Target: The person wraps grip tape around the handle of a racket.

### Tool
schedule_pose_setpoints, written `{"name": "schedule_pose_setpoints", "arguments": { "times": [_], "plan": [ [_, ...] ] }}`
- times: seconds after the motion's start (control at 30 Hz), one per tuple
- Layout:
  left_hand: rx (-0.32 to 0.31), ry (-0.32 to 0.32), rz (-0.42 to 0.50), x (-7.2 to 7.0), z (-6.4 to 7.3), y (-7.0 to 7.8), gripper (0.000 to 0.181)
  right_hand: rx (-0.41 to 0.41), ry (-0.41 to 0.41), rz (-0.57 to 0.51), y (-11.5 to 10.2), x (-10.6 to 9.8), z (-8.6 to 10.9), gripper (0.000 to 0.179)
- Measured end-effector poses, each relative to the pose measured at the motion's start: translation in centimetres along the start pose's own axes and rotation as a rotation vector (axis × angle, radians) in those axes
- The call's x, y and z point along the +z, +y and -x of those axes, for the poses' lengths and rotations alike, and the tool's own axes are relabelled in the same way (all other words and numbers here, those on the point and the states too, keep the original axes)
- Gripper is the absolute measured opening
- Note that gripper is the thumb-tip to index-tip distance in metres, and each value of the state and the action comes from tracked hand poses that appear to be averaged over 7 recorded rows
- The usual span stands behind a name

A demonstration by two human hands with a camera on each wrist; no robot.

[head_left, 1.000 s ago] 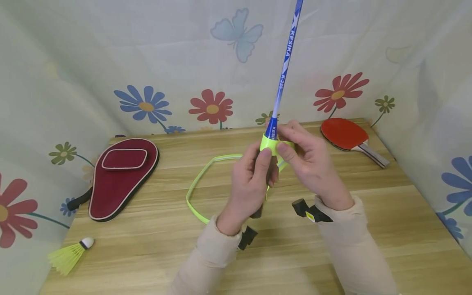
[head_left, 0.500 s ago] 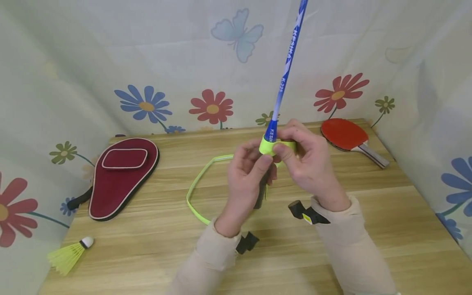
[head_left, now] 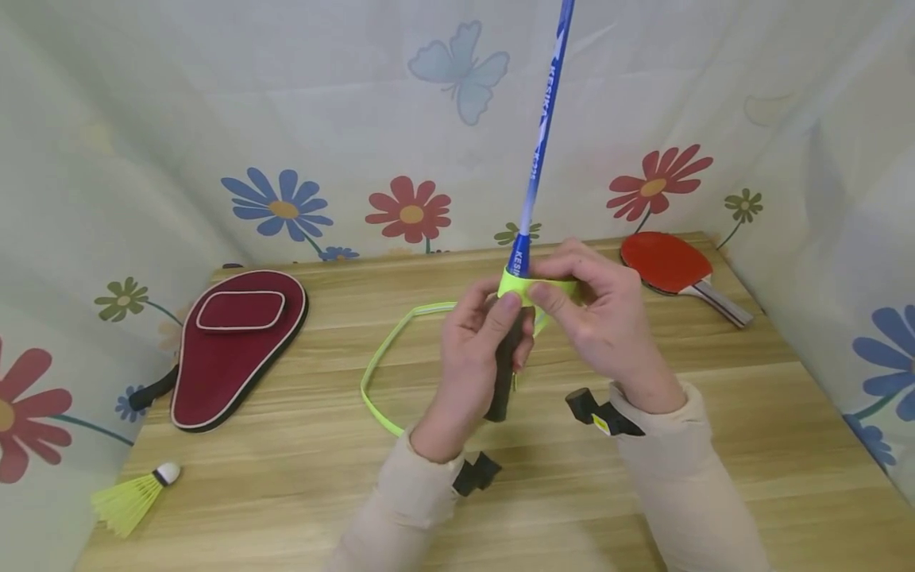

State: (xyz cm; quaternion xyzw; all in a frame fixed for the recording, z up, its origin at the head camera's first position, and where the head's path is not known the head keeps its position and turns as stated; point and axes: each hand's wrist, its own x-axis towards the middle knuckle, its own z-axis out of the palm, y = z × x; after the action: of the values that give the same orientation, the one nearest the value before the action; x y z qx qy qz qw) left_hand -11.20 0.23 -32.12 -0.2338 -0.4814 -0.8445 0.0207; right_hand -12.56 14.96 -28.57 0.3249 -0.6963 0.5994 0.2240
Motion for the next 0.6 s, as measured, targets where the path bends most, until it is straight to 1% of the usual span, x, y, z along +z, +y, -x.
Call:
{"name": "schedule_pose_setpoints", "arguments": {
  "times": [0.13,0.2,0.27,0.4,0.5,0.57,0.6],
  "plan": [
    [-0.049,-0.046,0.044,-0.30,0.03,0.31,0.015,0.000,-0.016,-0.040,0.03,-0.25,-0.03,0.016],
    [-0.063,-0.068,0.059,-0.41,0.02,0.37,0.015,0.000,-0.024,-0.045,0.05,-0.35,-0.08,0.012],
    [-0.078,-0.081,0.073,-0.51,0.02,0.36,0.017,0.005,-0.030,-0.049,0.12,-0.40,-0.13,0.007],
    [-0.105,-0.096,0.099,-0.68,0.12,0.33,0.020,0.018,-0.038,-0.078,0.36,-0.45,-0.20,0.009],
    [-0.108,-0.116,0.119,-0.69,0.15,0.29,0.019,0.015,-0.035,-0.103,0.40,-0.43,-0.24,0.007],
    [-0.099,-0.130,0.132,-0.68,0.14,0.27,0.018,0.003,-0.024,-0.111,0.30,-0.33,-0.25,0.003],
    [-0.094,-0.132,0.135,-0.65,0.13,0.26,0.018,-0.006,-0.015,-0.108,0.23,-0.26,-0.25,0.004]
  ]
}}
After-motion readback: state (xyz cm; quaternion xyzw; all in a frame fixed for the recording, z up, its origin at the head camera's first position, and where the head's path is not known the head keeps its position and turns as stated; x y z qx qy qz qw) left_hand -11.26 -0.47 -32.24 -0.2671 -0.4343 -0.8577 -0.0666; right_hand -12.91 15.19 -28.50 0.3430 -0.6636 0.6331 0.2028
